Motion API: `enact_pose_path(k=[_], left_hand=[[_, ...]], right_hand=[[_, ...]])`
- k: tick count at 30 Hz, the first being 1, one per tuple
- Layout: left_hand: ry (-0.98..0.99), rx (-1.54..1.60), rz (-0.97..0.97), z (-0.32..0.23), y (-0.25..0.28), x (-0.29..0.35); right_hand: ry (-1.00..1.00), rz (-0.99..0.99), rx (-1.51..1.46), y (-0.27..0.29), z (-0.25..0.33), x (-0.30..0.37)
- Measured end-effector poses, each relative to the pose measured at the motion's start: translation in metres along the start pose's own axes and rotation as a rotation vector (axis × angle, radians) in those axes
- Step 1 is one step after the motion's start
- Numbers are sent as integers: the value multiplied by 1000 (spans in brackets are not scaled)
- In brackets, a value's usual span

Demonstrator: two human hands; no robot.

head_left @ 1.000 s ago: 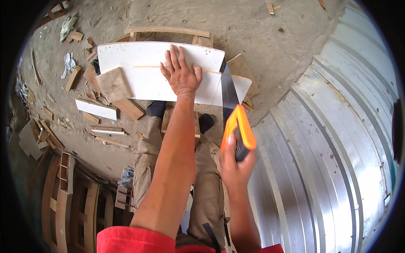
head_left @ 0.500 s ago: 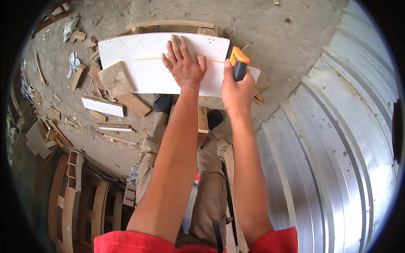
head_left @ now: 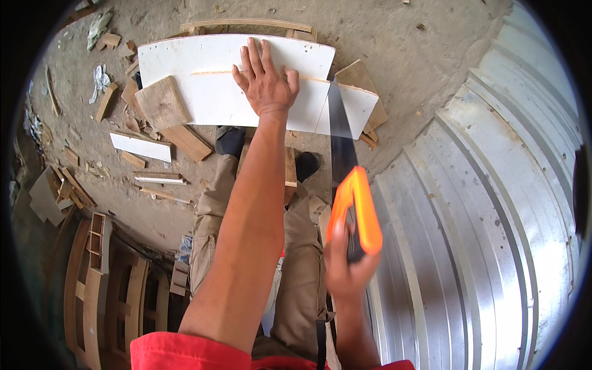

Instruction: The person sits on the ground and uses a hand saw to cut a white rectangular board placed on a small wooden support. After sawing through the board, the person separates the two pieces and briefly inspects the cut edge.

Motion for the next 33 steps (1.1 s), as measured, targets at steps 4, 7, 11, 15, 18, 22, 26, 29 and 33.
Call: enact_pose_path(k=[4, 7, 11, 15, 18, 22, 26, 29, 33], left_hand=[[-20, 12, 34, -8, -3, -2], [-36, 3, 9, -7, 1, 0], [-16, -37, -18, 3, -3, 2], [39, -14, 24, 7, 1, 3], [16, -7, 1, 2, 1, 1], [8, -25, 2, 6, 5, 3], [-20, -4, 35, -5, -6, -7], [9, -28, 28, 2, -5, 0], [41, -31, 25, 4, 1, 1]], right_hand=[[67, -48, 154, -69, -12, -169], [58, -29, 150, -74, -12, -171], [-66, 67, -40, -30, -15, -57], [-31, 69, 20, 27, 4, 59], [-55, 111, -49, 22, 8, 36], [-120, 113, 51, -53, -17, -131], [52, -36, 182, -78, -14, -197], [81, -4, 100, -55, -23, -120], [-105, 54, -53, 11, -20, 44]])
Point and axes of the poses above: each hand's wrist, its own x-axis away from the middle knuckle, its own y-axis out of the back of the hand, z = x × y, the point moved 7 cm from there along -x, towards the middle knuckle, and after that the axes turned 10 degrees about x, right-handed, at the moved point
